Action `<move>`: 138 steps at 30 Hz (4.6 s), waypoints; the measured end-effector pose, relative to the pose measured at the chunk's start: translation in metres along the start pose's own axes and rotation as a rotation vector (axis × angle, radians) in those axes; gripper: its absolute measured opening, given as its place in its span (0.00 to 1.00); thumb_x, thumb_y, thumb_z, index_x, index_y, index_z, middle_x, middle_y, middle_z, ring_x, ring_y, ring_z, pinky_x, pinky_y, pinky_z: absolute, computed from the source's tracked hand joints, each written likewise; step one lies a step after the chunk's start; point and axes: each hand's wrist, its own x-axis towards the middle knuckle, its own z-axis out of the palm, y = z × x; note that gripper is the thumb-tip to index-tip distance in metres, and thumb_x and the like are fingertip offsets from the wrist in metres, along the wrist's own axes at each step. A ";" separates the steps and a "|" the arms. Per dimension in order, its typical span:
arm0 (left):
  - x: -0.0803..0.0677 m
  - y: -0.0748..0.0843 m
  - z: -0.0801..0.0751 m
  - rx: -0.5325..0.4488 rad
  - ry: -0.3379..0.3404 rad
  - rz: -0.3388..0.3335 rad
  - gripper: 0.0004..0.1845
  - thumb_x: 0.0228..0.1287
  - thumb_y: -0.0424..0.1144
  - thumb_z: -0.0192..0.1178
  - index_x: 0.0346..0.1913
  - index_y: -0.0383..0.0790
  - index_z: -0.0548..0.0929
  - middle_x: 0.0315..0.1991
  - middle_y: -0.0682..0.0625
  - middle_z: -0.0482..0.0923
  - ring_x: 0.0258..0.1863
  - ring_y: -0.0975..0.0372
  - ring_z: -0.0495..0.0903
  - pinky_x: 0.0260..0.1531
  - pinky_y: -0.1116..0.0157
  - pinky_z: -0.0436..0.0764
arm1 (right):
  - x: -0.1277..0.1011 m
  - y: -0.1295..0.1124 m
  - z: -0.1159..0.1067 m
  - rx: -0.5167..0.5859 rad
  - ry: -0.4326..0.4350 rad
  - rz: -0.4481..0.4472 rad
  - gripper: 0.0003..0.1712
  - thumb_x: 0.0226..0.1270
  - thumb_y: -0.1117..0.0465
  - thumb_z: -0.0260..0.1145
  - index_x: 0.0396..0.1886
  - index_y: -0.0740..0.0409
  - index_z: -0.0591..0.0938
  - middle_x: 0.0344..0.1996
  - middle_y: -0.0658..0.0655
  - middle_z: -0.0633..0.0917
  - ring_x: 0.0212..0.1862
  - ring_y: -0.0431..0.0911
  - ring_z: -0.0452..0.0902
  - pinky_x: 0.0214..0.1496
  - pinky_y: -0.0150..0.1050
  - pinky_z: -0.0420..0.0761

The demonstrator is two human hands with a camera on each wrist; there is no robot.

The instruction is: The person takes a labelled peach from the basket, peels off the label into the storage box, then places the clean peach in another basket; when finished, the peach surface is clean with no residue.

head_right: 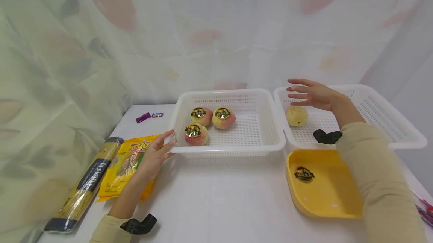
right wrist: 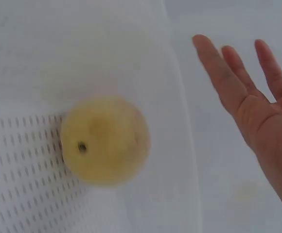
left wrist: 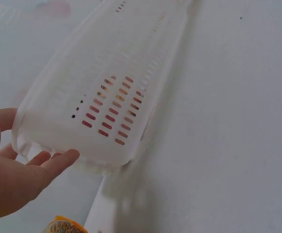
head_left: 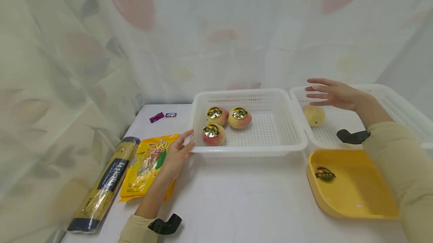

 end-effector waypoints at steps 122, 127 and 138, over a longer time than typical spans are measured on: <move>0.001 0.008 0.015 0.001 -0.024 0.047 0.26 0.70 0.37 0.55 0.69 0.43 0.66 0.68 0.46 0.61 0.49 0.55 0.76 0.50 0.65 0.78 | -0.047 0.048 0.227 -0.532 -0.436 -0.213 0.39 0.47 0.57 0.79 0.61 0.46 0.74 0.56 0.45 0.75 0.56 0.46 0.71 0.48 0.37 0.80; 0.001 0.009 0.015 0.004 -0.027 0.055 0.27 0.70 0.38 0.56 0.70 0.44 0.66 0.68 0.46 0.61 0.52 0.50 0.74 0.52 0.62 0.77 | -0.046 0.057 0.230 -0.584 -0.445 -0.282 0.39 0.46 0.58 0.79 0.61 0.50 0.74 0.55 0.45 0.76 0.55 0.43 0.71 0.47 0.36 0.79; -0.012 0.033 0.002 0.198 0.155 0.173 0.30 0.65 0.47 0.61 0.70 0.53 0.66 0.69 0.56 0.61 0.66 0.61 0.64 0.60 0.59 0.70 | -0.049 0.061 0.230 -0.582 -0.443 -0.282 0.40 0.48 0.56 0.79 0.62 0.48 0.72 0.56 0.44 0.75 0.56 0.42 0.70 0.51 0.36 0.77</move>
